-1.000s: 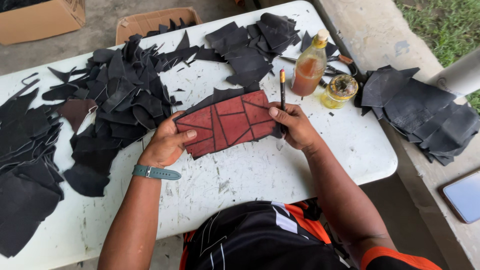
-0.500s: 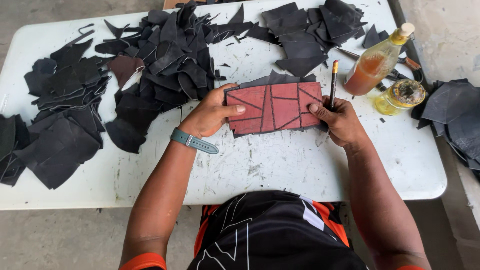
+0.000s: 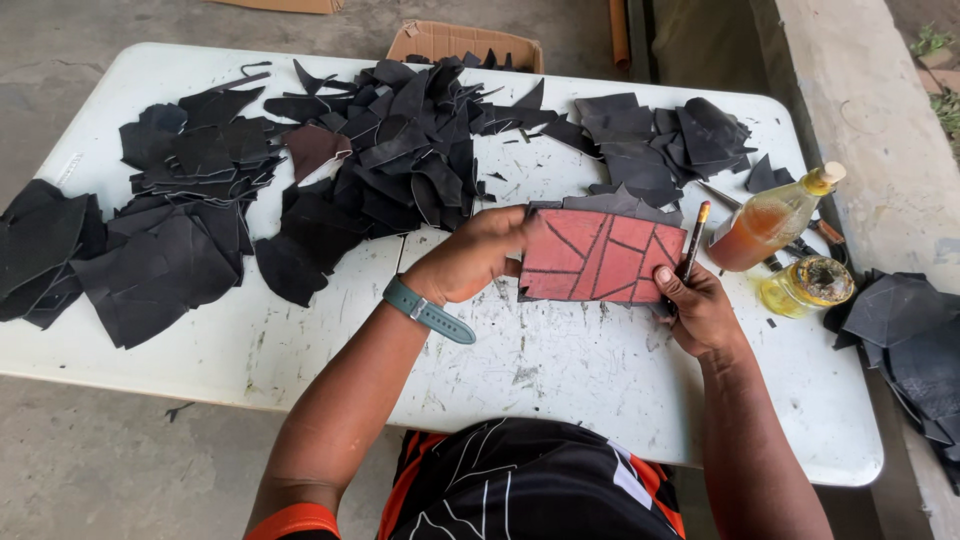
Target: The person places a red patterned template on a stack of black leather pieces and uses a pencil to trace lines onto the leather. The person repeatedly lifts the template, selects new leather pieces from a pile, and repeats the tracing process.
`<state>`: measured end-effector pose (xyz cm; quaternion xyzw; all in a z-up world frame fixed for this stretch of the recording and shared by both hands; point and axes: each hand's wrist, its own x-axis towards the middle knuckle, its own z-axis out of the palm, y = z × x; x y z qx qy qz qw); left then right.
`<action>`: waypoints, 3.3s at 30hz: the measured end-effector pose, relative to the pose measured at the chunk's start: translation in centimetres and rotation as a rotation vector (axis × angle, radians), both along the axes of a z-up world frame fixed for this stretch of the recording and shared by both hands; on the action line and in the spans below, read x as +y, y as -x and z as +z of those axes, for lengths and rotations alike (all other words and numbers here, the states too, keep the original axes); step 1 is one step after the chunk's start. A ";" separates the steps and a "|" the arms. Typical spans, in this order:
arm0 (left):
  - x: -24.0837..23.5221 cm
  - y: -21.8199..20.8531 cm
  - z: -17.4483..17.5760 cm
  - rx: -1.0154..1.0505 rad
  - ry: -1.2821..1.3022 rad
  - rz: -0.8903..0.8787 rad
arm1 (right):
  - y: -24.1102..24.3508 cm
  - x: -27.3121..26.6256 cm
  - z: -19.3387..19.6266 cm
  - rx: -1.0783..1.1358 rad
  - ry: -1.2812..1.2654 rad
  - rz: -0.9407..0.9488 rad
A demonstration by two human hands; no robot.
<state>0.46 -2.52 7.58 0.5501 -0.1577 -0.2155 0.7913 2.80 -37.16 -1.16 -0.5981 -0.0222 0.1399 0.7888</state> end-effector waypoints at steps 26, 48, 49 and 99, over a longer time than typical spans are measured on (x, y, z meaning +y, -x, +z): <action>0.5 -2.2 -6.4 0.074 0.133 0.148 | 2.4 -1.0 2.1 -0.080 -0.426 0.065; 2.3 1.9 -9.8 0.119 -0.204 0.129 | 4.4 -6.2 5.5 -0.110 0.664 0.154; 2.2 1.8 -9.9 0.127 -0.241 0.143 | 4.8 -7.6 5.6 -0.097 0.599 0.122; 0.4 0.0 -9.7 0.013 -0.141 0.318 | 8.4 -3.2 9.5 -0.728 1.304 -0.165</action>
